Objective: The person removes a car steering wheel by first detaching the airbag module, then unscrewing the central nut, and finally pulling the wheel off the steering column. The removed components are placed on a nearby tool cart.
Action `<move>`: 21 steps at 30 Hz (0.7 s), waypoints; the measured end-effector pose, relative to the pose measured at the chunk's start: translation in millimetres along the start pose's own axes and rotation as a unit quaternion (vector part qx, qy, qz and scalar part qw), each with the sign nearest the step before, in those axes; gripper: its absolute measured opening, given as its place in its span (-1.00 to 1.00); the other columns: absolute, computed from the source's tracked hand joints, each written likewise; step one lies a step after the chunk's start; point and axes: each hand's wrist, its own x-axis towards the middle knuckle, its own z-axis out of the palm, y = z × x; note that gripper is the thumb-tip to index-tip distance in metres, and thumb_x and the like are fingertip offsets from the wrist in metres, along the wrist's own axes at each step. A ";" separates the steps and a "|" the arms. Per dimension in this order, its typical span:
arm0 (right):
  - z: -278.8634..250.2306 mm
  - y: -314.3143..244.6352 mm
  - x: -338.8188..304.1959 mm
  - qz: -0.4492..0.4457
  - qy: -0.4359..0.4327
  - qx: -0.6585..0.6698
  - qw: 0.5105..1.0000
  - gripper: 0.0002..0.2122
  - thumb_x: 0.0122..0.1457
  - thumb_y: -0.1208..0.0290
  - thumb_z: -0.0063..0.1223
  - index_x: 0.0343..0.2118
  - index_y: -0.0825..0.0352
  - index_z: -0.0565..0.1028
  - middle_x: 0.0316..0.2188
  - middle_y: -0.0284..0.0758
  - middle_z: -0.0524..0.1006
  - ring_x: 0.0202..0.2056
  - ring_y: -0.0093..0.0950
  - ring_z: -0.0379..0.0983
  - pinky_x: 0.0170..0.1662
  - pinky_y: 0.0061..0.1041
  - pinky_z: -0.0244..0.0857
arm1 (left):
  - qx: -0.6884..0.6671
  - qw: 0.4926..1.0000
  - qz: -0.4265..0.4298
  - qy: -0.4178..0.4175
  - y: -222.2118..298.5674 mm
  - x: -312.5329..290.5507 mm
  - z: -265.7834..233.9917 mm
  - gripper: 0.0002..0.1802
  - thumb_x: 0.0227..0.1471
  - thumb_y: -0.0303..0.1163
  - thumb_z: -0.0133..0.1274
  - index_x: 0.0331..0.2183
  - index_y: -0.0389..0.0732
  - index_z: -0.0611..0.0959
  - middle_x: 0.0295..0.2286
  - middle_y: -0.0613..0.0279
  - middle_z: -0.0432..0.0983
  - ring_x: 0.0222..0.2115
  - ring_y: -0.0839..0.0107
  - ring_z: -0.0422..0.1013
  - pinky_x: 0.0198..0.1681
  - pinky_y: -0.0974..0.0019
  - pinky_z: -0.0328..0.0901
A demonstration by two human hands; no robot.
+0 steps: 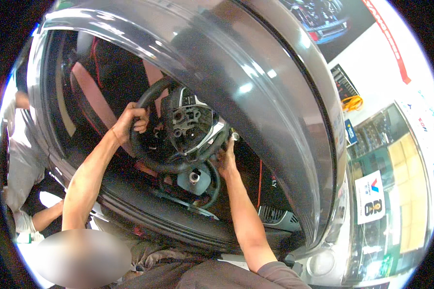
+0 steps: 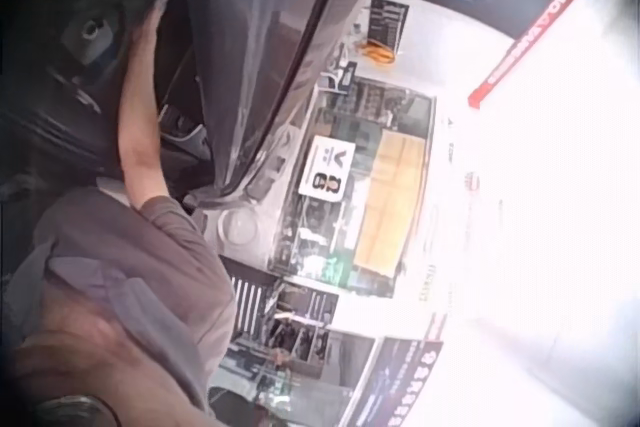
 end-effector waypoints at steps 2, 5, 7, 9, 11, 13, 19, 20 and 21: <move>0.8 6.9 -3.6 -0.004 -0.043 0.010 0.999 -0.01 0.09 -0.59 -0.27 0.39 0.15 0.07 0.25 -0.17 0.30 0.19 -0.21 0.29 0.21 0.01 0.10 | 0.014 1.000 -0.005 -0.009 -4.2 3.6 -4.0 -0.80 -0.09 -0.46 -0.01 -0.65 -0.11 0.35 -0.76 0.41 0.17 -0.77 0.61 0.09 -0.65 0.43 0.02; -1.0 7.2 -7.8 0.024 0.045 -0.062 0.997 -0.16 0.12 -0.52 -0.16 0.12 0.25 0.38 -0.22 -0.30 0.51 -0.17 -0.38 0.47 -0.15 -0.25 0.38 | 0.053 0.998 -0.007 0.015 -3.2 7.0 -4.9 -0.79 -0.06 -0.41 0.00 -0.65 -0.12 0.37 -0.74 0.41 0.20 -0.75 0.60 0.11 -0.64 0.40 0.03; -5.2 14.1 -2.2 -0.030 0.068 -0.064 0.995 -0.26 0.15 -0.46 -0.09 -0.03 0.26 0.43 -0.34 -0.34 0.47 -0.31 -0.41 0.45 -0.24 -0.31 0.38 | 0.101 0.993 0.012 0.063 -0.2 7.5 4.3 -0.77 -0.03 -0.37 0.02 -0.64 -0.15 0.40 -0.71 0.40 0.23 -0.73 0.58 0.13 -0.63 0.38 0.04; 7.1 9.8 -13.6 -0.051 0.082 -0.052 0.994 -0.39 0.20 -0.34 0.01 -0.20 0.26 0.43 -0.49 -0.38 0.40 -0.47 -0.43 0.39 -0.36 -0.38 0.38 | 0.121 0.986 0.014 0.111 1.3 4.6 4.6 -0.75 0.00 -0.33 0.03 -0.63 -0.17 0.43 -0.69 0.39 0.26 -0.71 0.56 0.15 -0.63 0.36 0.06; 9.9 -1.0 -31.1 -0.064 0.084 -0.072 0.992 -0.41 0.23 -0.31 -0.02 -0.22 0.27 0.41 -0.52 -0.37 0.39 -0.50 -0.43 0.38 -0.38 -0.35 0.37 | 0.117 0.982 0.005 0.150 -0.1 2.6 3.7 -0.73 0.03 -0.29 0.04 -0.62 -0.18 0.45 -0.67 0.39 0.27 -0.70 0.53 0.17 -0.62 0.35 0.09; 1.6 -10.5 -34.0 -0.078 0.093 -0.089 0.989 -0.46 0.26 -0.26 -0.02 -0.24 0.26 0.40 -0.53 -0.38 0.37 -0.51 -0.44 0.37 -0.40 -0.35 0.35 | 0.111 0.980 0.008 0.164 -8.8 8.8 -1.1 -0.70 0.05 -0.25 0.07 -0.61 -0.21 0.48 -0.67 0.36 0.30 -0.69 0.51 0.19 -0.61 0.34 0.11; -0.5 -28.0 -68.0 -0.128 0.104 -0.054 0.985 -0.57 0.30 -0.08 0.08 -0.31 0.27 0.38 -0.55 -0.40 0.35 -0.61 -0.52 0.27 -0.53 -0.48 0.19 | 0.210 0.959 0.013 0.188 -16.8 13.0 -2.9 -0.60 0.09 -0.17 0.13 -0.55 -0.34 0.56 -0.62 0.26 0.42 -0.65 0.46 0.34 -0.56 0.28 0.22; -1.0 -31.0 -71.9 -0.128 0.120 -0.056 0.983 -0.60 0.30 -0.03 0.10 -0.32 0.28 0.38 -0.56 -0.40 0.35 -0.61 -0.53 0.27 -0.53 -0.49 0.19 | 0.218 0.957 0.008 0.193 -18.1 13.7 -2.7 -0.58 0.10 -0.16 0.15 -0.54 -0.36 0.58 -0.62 0.24 0.44 -0.63 0.45 0.37 -0.54 0.26 0.25; -1.9 -35.0 -77.9 -0.128 0.114 -0.055 0.984 -0.62 0.30 0.01 0.11 -0.32 0.28 0.39 -0.56 -0.40 0.35 -0.60 -0.53 0.27 -0.53 -0.50 0.18 | 0.244 0.950 0.014 0.196 -20.1 15.1 -3.2 -0.57 0.10 -0.15 0.14 -0.52 -0.38 0.58 -0.61 0.22 0.45 -0.62 0.43 0.40 -0.52 0.25 0.27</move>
